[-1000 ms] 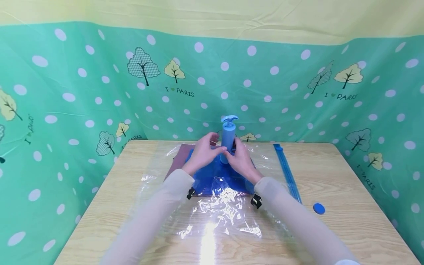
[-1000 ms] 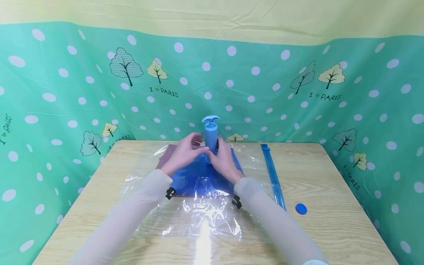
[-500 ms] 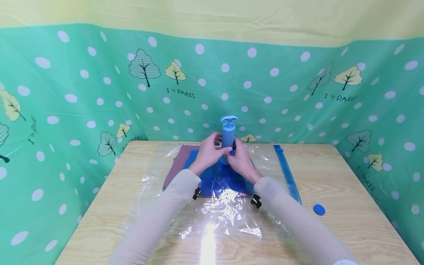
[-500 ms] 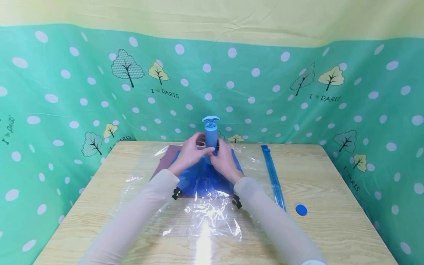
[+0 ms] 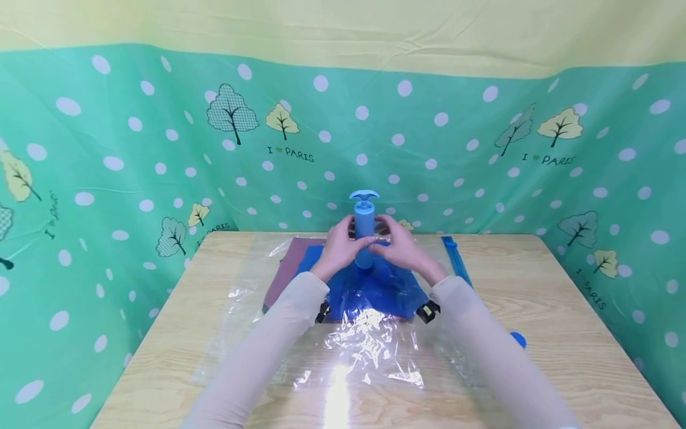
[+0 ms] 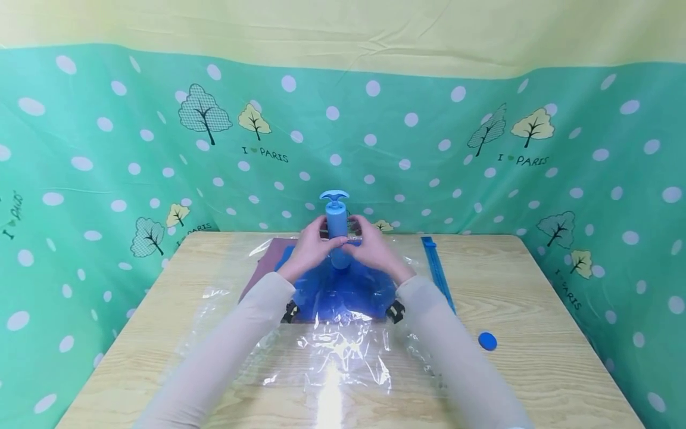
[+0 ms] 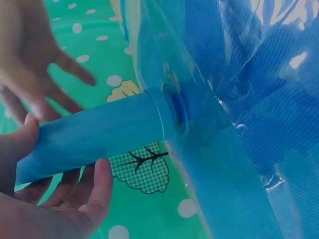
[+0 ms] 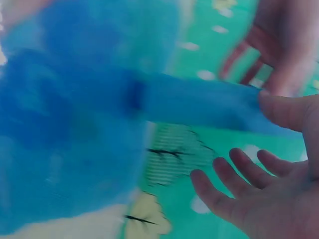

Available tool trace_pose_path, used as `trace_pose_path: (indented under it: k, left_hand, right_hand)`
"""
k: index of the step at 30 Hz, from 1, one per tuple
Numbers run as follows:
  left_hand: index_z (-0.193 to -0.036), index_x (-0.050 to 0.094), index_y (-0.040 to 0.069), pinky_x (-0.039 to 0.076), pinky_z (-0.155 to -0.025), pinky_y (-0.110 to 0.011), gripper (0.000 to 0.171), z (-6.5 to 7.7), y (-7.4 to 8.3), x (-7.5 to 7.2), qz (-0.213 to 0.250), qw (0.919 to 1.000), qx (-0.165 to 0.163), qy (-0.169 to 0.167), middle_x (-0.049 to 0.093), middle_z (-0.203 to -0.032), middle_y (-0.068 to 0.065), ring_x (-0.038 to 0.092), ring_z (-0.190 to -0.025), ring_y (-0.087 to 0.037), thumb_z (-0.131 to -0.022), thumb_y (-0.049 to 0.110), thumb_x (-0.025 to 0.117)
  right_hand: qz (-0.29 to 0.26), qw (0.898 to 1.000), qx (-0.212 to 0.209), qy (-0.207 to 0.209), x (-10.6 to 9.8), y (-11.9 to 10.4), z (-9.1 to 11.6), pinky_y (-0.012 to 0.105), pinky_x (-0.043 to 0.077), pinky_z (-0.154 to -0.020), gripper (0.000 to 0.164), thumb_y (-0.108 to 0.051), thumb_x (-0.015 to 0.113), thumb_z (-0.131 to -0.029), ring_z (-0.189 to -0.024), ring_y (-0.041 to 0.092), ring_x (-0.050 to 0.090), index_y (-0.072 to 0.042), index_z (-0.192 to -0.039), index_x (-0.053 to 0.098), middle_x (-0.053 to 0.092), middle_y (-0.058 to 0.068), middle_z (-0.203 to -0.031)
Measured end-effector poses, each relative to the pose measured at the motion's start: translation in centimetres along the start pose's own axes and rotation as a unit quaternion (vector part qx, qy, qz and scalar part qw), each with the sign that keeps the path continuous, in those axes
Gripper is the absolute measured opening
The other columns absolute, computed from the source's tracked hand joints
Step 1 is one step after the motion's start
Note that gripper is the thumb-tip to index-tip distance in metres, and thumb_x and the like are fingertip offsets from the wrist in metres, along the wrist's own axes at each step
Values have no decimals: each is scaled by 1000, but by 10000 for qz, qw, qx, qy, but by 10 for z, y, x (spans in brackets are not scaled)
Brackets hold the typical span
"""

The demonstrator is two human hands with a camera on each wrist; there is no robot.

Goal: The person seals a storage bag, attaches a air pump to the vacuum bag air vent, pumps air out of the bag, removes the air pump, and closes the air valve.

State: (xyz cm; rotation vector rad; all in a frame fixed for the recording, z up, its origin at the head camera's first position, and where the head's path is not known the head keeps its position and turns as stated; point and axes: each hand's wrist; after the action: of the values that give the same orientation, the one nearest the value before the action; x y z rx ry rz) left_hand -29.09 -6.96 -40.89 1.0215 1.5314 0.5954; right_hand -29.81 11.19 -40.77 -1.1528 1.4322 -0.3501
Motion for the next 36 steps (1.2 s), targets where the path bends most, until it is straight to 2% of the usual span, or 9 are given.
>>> trace_pose_path:
  k: [3,6,11,16,23,27,31,36]
  left_hand:
    - [-148,52,3,56,-96,-46,57,-1,0,0,-14,10000,-55,-60,64,-134,-19,64,-120,-33,-100,22,76]
    - [-149,51,4,56,-95,-46,57,-2,2,2,-55,9999,-97,-109,64,-136,-19,65,-120,-34,-101,22,75]
    - [-153,46,3,55,-98,-50,58,-1,3,5,-299,9992,-133,-210,61,-141,-20,63,-122,-36,-104,20,70]
    - [-153,45,2,54,-99,-51,59,-1,2,6,-348,9991,-161,-159,60,-142,-21,62,-124,-38,-102,19,71]
    - [-151,46,0,50,-103,-54,61,-2,2,6,-377,9992,-121,10,62,-140,-22,59,-128,-40,-99,17,73]
    - [-152,46,2,48,-105,-55,61,-2,0,8,-313,9994,-138,10,62,-140,-21,59,-128,-40,-99,16,73]
    - [-148,50,1,51,-101,-52,55,-3,-2,9,-253,9996,-122,20,64,-136,-21,63,-121,-38,-98,10,71]
    - [-147,50,-1,51,-102,-52,55,-5,-1,11,-257,9996,-104,22,64,-136,-22,62,-124,-38,-98,9,71]
  right_hand:
    - [-132,9998,-85,-88,-16,-10,0,60,48,-104,66,0,70,-98,-134,49,51,5,-155,38,52,30,-145]
    - [-320,9994,-34,-93,-22,-17,-2,59,48,-105,65,-5,66,-102,-138,46,48,2,-159,35,49,27,-151]
    - [-570,9983,117,62,-16,-20,-5,55,47,-108,64,-16,63,-107,-141,40,49,0,-161,32,50,24,-152]
    - [-642,9975,61,282,-7,-18,-5,54,48,-107,62,-15,63,-107,-136,39,53,1,-160,35,55,24,-146]
    - [-474,9975,-84,520,2,-14,-10,49,55,-96,59,-20,68,-105,-122,35,60,0,-155,44,61,22,-132]
    - [-215,9973,-71,699,5,-14,-10,48,53,-94,58,-23,73,-102,-116,33,60,-2,-151,50,61,18,-125]
    - [-306,9975,-20,631,5,-17,-9,53,51,-99,64,-22,73,-102,-124,34,57,-3,-155,45,58,19,-133]
    - [-691,9966,45,442,2,-21,-7,49,53,-101,66,-8,68,-102,-136,35,52,-3,-160,36,53,23,-146]
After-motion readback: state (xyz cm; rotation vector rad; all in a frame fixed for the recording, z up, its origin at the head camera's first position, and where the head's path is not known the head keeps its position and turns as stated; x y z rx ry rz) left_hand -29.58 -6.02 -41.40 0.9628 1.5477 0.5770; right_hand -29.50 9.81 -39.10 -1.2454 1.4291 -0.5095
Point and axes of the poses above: each hand's wrist, its own z-axis away from the middle knuckle, its own x-axis out of the palm, y = z × x
